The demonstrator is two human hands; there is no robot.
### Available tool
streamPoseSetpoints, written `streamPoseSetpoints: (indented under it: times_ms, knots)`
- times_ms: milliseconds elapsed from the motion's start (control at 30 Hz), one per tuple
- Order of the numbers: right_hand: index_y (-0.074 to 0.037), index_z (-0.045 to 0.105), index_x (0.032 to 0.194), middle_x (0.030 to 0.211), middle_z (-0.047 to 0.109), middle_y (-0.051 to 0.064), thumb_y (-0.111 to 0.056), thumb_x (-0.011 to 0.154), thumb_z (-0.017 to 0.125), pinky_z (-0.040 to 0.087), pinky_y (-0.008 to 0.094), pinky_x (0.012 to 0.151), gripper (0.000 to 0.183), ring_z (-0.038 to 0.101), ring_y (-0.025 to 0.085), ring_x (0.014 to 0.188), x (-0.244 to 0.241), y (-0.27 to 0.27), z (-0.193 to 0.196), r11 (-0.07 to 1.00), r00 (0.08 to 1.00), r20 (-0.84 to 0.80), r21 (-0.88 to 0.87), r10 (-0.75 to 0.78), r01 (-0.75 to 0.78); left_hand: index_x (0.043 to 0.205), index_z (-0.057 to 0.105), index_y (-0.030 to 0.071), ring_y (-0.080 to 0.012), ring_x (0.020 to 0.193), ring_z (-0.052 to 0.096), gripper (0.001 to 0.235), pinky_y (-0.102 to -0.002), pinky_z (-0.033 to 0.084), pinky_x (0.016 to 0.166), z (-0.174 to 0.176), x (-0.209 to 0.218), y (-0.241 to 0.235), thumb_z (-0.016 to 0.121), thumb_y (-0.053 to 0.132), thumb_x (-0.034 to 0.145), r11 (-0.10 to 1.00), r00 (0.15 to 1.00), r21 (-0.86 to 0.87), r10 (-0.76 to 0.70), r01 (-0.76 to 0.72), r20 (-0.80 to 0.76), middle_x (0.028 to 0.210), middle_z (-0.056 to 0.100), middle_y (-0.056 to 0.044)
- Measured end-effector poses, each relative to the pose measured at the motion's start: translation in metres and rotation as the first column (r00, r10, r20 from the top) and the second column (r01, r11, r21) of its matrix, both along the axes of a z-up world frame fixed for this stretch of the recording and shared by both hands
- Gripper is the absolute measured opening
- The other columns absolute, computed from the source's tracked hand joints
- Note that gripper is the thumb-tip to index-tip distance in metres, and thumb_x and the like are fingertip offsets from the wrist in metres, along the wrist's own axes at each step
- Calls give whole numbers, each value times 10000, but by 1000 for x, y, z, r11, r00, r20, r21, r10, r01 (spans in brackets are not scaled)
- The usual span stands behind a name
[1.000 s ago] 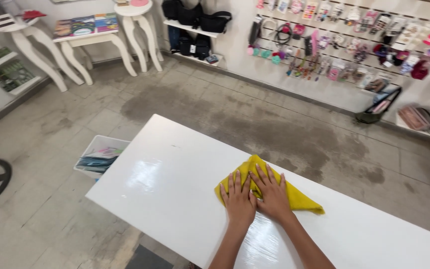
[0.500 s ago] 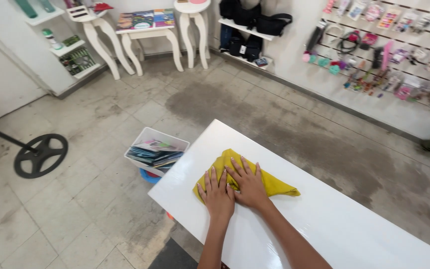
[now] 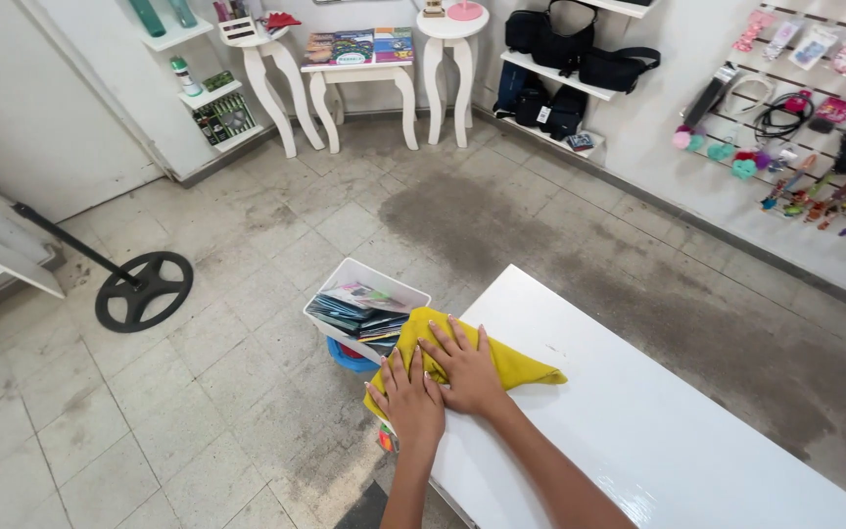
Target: Wiping down a white checkout counter with a yellow cleaning cloth in a gift shop.
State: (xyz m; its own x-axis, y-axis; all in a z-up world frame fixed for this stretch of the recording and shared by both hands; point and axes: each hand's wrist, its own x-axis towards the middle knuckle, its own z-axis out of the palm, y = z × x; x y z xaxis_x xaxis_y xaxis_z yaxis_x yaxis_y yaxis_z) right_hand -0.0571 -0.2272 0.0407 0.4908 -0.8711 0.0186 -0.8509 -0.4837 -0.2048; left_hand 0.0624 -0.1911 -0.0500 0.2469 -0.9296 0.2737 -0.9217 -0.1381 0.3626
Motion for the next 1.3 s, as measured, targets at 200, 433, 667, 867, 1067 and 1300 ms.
streamPoseSetpoints:
  times_ms: [200,433,667,867,1067,1300]
  knots:
    - [-279,336,1594,1700,197,31,-586,955,334,-1,706,1176,709,74,320,1572,5,11,-2,1000,1000,20,7,6,-6,1576,354,313,-252,1577,120,598,-706,30,1195,6,2,15,354,340,979,999,996,27,19,-21,85,1693,235,5]
    - [-286,292,1610,1711,165,22,-587,964,270,-34,685,1183,714,47,312,1576,-6,46,2,999,998,54,28,23,-25,1578,339,357,-212,1578,116,620,-721,42,1173,2,-10,47,374,363,959,997,993,25,73,-75,94,1709,196,48]
    - [-276,298,1610,1710,170,22,-569,974,304,-5,688,1180,701,50,309,1575,-41,102,5,999,997,68,-3,41,-41,1583,350,295,-233,1591,53,626,-635,-58,1214,15,-45,107,404,312,959,999,999,19,30,-29,-28,1708,198,-2]
    - [-287,277,1617,1717,148,10,-550,971,334,-2,672,1188,700,28,296,1580,-94,158,6,1000,998,64,25,-10,9,1576,374,257,-230,1586,111,609,-532,14,1255,16,-95,157,406,301,970,999,999,-31,-34,33,-42,1697,240,-29]
    - [-297,262,1621,1719,146,-10,-505,986,374,-10,660,1197,677,28,275,1582,-149,212,7,997,996,56,27,-68,66,1545,423,226,-258,1554,220,603,-505,125,1253,26,-148,198,450,324,950,992,996,89,-88,91,-32,1665,306,-77]
    - [-295,280,1612,1716,152,-27,-495,989,402,-40,639,1209,665,31,270,1582,-214,279,15,978,976,62,47,-207,204,1532,442,200,-301,1547,227,596,-548,118,1248,17,-214,249,459,314,947,976,976,-4,-219,219,-1,1659,312,-115]
